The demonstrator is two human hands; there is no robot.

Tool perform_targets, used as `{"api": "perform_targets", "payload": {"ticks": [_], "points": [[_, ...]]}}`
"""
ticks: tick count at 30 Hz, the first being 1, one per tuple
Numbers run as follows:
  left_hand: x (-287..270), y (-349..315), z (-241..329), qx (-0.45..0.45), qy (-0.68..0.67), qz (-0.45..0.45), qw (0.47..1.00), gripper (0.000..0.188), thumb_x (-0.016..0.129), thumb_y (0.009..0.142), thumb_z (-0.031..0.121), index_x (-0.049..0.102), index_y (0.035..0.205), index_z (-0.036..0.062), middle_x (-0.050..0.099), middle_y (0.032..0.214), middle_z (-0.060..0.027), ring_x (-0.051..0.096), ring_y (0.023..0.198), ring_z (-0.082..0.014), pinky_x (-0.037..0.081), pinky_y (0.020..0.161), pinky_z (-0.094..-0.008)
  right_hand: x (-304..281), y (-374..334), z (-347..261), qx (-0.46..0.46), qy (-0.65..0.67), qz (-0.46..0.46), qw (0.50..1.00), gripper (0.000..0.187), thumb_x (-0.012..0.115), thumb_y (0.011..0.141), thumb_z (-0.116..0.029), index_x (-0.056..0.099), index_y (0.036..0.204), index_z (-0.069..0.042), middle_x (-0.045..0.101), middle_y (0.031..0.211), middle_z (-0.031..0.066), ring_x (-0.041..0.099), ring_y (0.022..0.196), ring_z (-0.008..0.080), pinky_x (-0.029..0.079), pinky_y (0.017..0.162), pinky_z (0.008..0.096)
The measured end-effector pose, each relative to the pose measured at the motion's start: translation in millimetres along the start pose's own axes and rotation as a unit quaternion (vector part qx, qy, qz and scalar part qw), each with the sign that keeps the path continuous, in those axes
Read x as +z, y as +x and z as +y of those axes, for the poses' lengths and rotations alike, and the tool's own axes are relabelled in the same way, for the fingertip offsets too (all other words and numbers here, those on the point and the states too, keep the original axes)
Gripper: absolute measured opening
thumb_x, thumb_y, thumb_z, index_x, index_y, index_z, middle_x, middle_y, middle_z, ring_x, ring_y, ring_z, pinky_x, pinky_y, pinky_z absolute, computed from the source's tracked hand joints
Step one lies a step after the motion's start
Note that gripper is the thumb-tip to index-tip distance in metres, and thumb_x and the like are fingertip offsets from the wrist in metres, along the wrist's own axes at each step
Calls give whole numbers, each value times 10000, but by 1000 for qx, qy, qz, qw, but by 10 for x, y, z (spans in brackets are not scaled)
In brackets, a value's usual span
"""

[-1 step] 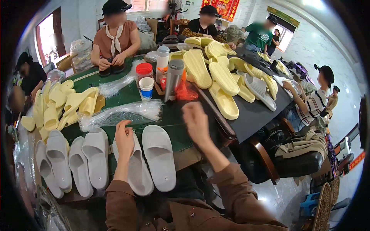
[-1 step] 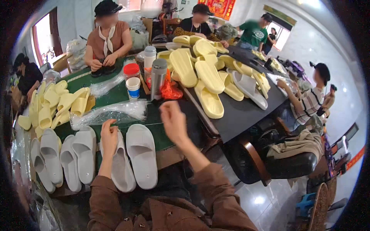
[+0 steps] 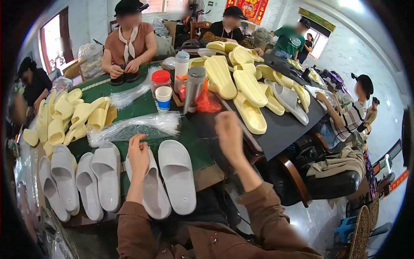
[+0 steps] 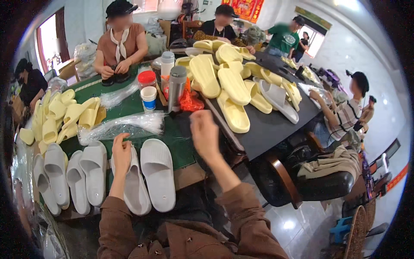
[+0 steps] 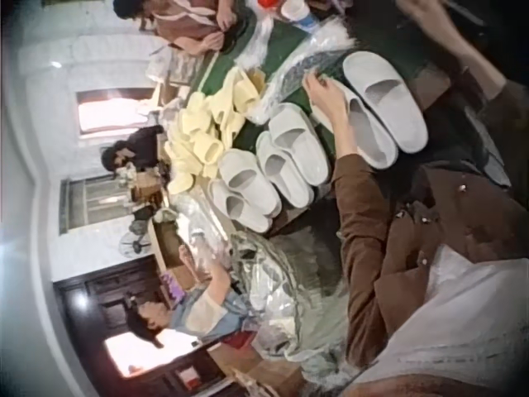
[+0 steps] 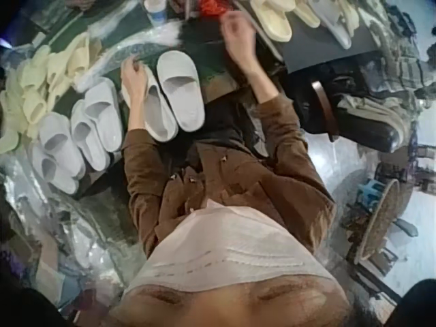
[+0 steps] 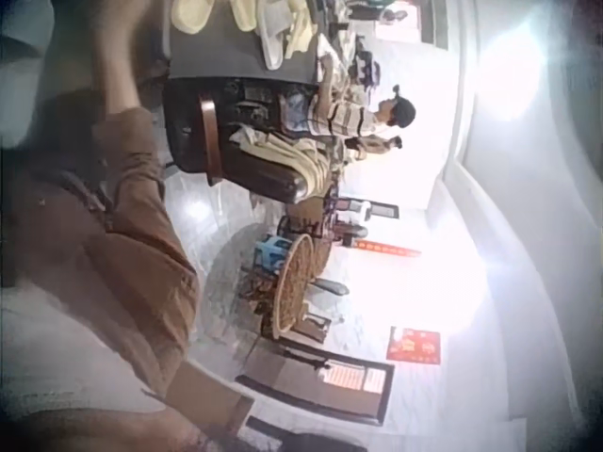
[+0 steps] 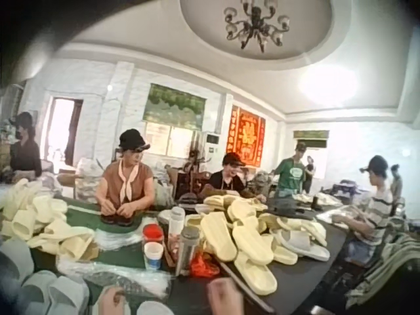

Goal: The person inserts small white circular stickers into the footbeds of white and yellow plastic slippers. They handle the slippers one at a time, placing the stickers and then stacking the finished pairs on the table.

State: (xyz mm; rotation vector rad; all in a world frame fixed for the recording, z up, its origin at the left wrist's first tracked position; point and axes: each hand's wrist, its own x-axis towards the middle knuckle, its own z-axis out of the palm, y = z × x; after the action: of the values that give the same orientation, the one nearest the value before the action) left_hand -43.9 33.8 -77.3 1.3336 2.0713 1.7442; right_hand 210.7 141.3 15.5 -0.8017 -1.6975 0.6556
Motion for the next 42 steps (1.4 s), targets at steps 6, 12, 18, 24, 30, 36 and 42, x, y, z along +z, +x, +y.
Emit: {"api": "perform_targets", "payload": {"ticks": [6, 12, 18, 24, 30, 36, 42], "points": [[82, 35, -28, 18, 1, -4, 1000, 272, 569, 842, -60, 611, 1096, 28, 573, 1176, -114, 615, 773, -171, 508, 700, -280, -1214, 454, 576, 6, -302, 137, 944, 297, 634, 902, -200, 542, 1147, -59, 618, 803, 90, 613, 774, 257, 467, 668, 401], [70, 43, -135, 20, 8, 5, 1000, 257, 578, 836, -58, 615, 1077, 25, 583, 1151, -113, 607, 752, -169, 506, 689, -286, -1307, 620, 742, -59, -490, 71, 867, 696, 721, 794, -246, 402, 1412, -225, 517, 1300, 95, 657, 869, 331, 537, 678, 451], [59, 43, -102, 24, 13, 4, 1000, 225, 566, 835, -62, 627, 1040, 8, 600, 1086, -109, 567, 708, -158, 473, 652, -277, -1386, 981, 1034, -68, -485, 42, 871, 481, 645, 849, -295, 528, 1286, -133, 603, 1188, 111, 655, 852, 347, 529, 719, 432], [169, 56, -72, 39, 7, -19, 999, 190, 558, 845, -45, 637, 1013, -1, 599, 1002, -108, 562, 700, -162, 465, 655, -282, -2208, 988, 1598, 144, -146, 271, 940, 415, 547, 951, -362, 640, 1020, 37, 649, 849, 115, 616, 755, 265, 472, 687, 400], [25, 18, -18, 39, 40, -2, 998, 181, 548, 848, -34, 645, 997, 3, 604, 944, -108, 581, 707, -177, 467, 658, -295, -2281, 796, 1205, 225, 201, 337, 892, 253, 555, 959, -333, 529, 927, -83, 321, 592, -42, 257, 442, 70, 208, 425, 262], [50, 16, -18, 43, 28, -4, 999, 169, 543, 852, -25, 647, 983, -2, 612, 915, -115, 577, 691, -192, 460, 651, -308, -2512, 627, 828, 151, 244, 288, 914, 253, 545, 966, -327, 502, 952, -78, 313, 592, -45, 228, 419, 63, 194, 418, 248], [27, 28, -50, 38, 40, -11, 998, 167, 545, 851, -26, 646, 983, -6, 622, 933, -117, 590, 701, -195, 469, 657, -305, -2416, 293, 729, 206, 309, 279, 886, 206, 503, 986, -291, 493, 959, -87, 330, 581, -43, 251, 415, 66, 192, 418, 247]]}}
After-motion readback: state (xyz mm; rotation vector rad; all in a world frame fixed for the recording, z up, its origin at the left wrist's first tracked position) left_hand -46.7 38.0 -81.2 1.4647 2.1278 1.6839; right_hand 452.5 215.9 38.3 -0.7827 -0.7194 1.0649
